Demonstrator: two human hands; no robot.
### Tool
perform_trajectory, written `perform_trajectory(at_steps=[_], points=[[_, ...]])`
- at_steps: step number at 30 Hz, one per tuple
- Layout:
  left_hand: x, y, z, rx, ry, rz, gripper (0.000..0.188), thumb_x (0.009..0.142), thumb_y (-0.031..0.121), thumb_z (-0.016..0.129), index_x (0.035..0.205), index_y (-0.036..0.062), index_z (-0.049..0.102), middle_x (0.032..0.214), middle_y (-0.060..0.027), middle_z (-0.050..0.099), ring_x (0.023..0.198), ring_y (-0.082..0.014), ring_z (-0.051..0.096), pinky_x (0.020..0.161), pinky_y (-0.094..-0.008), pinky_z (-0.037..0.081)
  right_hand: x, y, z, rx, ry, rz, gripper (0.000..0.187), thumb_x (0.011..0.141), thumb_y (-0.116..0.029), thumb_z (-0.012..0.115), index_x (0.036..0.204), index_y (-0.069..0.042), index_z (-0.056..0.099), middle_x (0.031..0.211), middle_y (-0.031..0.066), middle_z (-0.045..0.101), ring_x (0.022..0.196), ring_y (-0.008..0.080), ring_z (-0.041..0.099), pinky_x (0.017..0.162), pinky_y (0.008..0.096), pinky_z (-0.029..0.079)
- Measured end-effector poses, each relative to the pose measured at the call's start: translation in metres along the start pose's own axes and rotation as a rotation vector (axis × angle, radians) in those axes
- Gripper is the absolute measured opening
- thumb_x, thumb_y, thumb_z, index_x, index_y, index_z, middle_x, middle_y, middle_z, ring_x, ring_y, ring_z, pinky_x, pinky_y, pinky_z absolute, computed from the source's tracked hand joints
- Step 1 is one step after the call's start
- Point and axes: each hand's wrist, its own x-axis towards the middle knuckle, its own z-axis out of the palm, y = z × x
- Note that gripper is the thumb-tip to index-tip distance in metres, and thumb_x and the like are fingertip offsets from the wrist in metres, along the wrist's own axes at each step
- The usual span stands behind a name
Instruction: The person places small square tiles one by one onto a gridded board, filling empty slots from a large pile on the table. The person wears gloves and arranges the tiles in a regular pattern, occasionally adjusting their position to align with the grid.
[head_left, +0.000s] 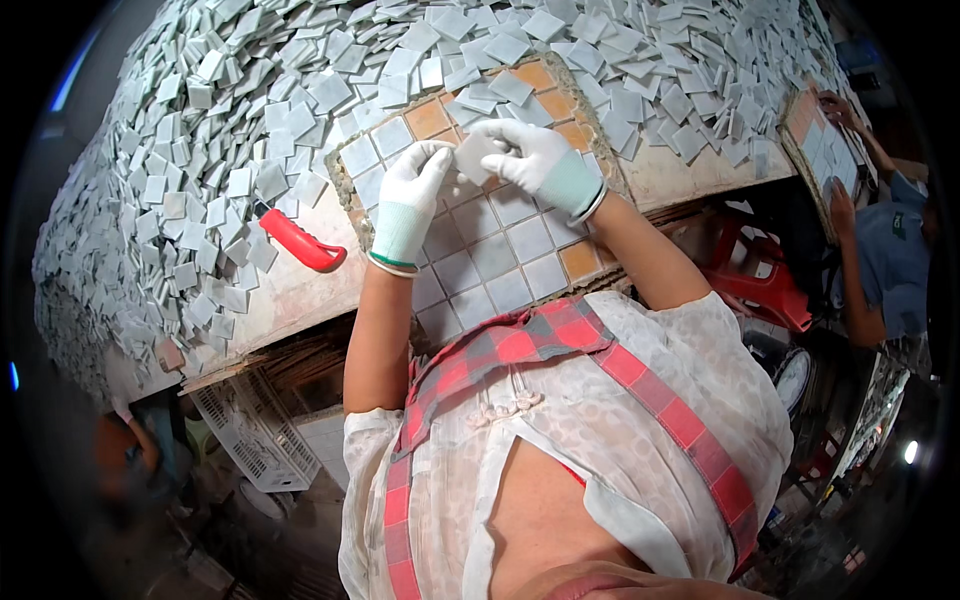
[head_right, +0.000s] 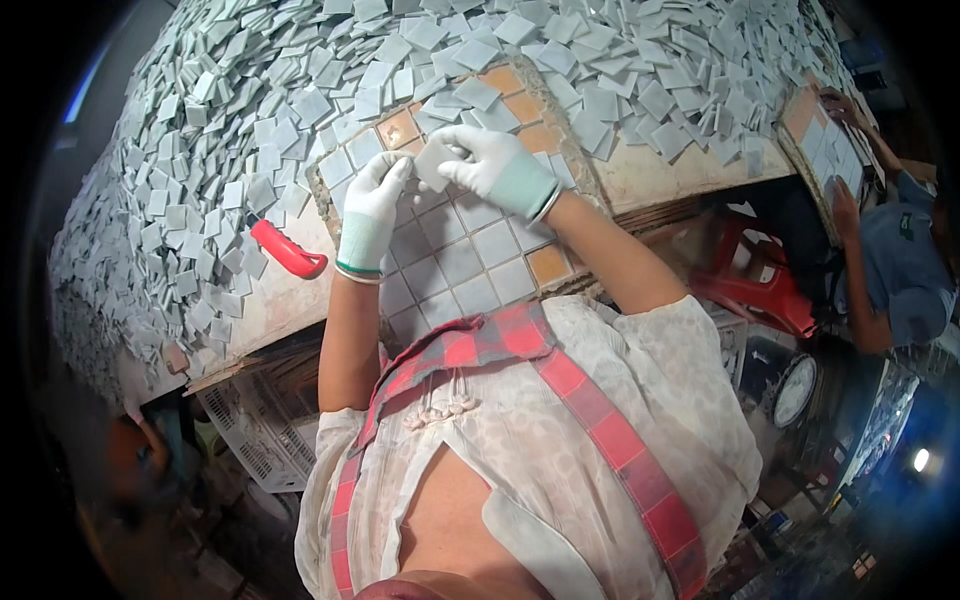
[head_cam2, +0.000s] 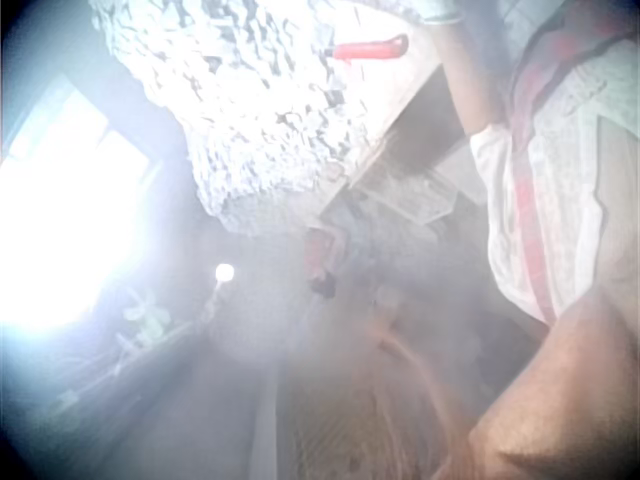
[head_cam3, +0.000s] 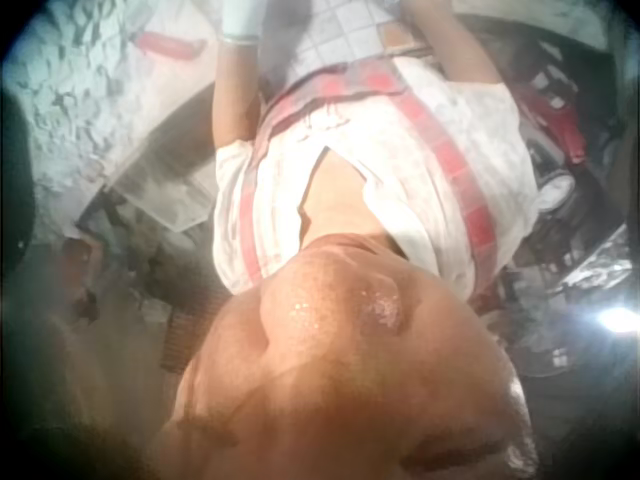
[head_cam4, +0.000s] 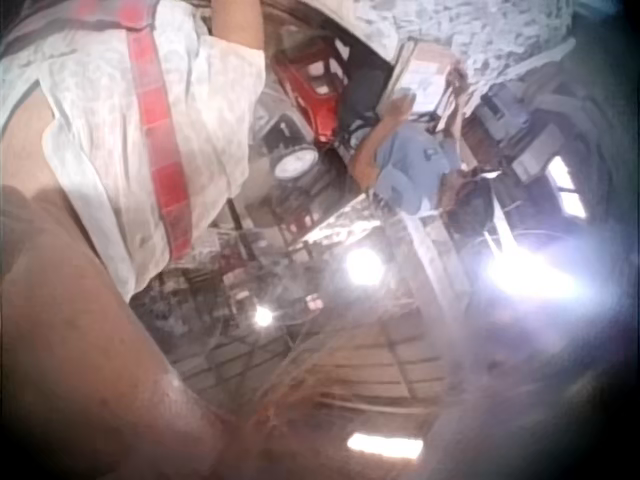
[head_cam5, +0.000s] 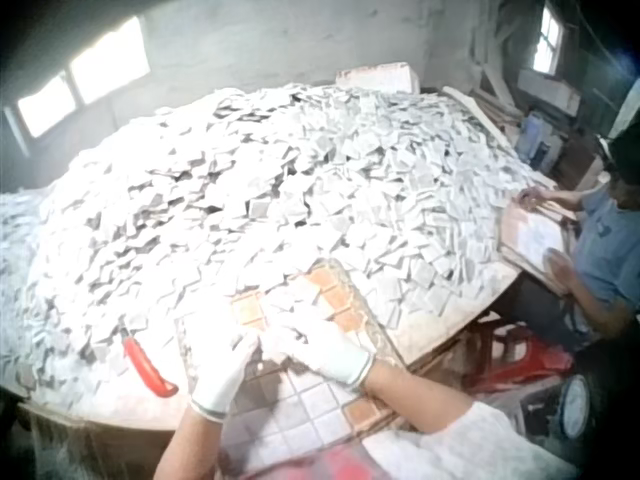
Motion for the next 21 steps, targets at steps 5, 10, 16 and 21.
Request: perform_trajectory(at_steps=[5,10,16,21], points=[[0.022,-0.022,-0.017,0.263,0.153,0.217,0.026,0.104,0.017,0.066,0.123,0.0005,0.07,0.111,-0.0076,0.075,0.097,-0.0144,0.072,0.085,-0.0283,0.057,-0.056,-0.034,-0.073,0.346,0.002,0.019,0.025,0.101,-0.015,0.065,0.123,-0.003,0.071,0.097,0.0016,0.071,0.076,0.006,0.061,0.062,0.021,0.046],[0.052,-0.023,0.001,0.767,0.179,0.689,0.054,0.089,0.028,0.083,0.133,0.0005,0.065,0.114,-0.0169,0.073,0.104,-0.0326,0.07,0.096,-0.0394,0.055,-0.092,-0.031,-0.146,0.911,-0.818,-0.769,0.045,0.109,-0.034,0.061,0.072,-0.009,0.064,0.077,0.0039,0.068,0.065,0.0082,0.063,0.056,0.0205,0.046],[0.064,-0.007,0.017,0.944,0.1,0.576,0.074,0.081,0.034,0.088,0.141,0.0018,0.059,0.111,-0.0189,0.068,0.101,-0.0356,0.067,0.088,-0.0441,0.055,-0.045,0.005,-0.066,-0.278,0.345,-0.143,0.02,0.097,-0.018,0.073,0.111,-0.005,0.077,0.091,0.006,0.07,0.076,0.0172,0.067,0.071,0.0291,0.054],[0.042,0.006,0.008,0.983,0.144,0.494,0.057,0.09,0.03,0.08,0.138,0.0047,0.062,0.111,-0.0183,0.069,0.104,-0.0344,0.067,0.089,-0.0451,0.055,0.0,0.037,-0.046,-0.877,0.353,-0.215,0.045,0.088,-0.03,0.079,0.129,-0.015,0.07,0.12,0.0065,0.067,0.104,0.0288,0.066,0.092,0.0414,0.055]])
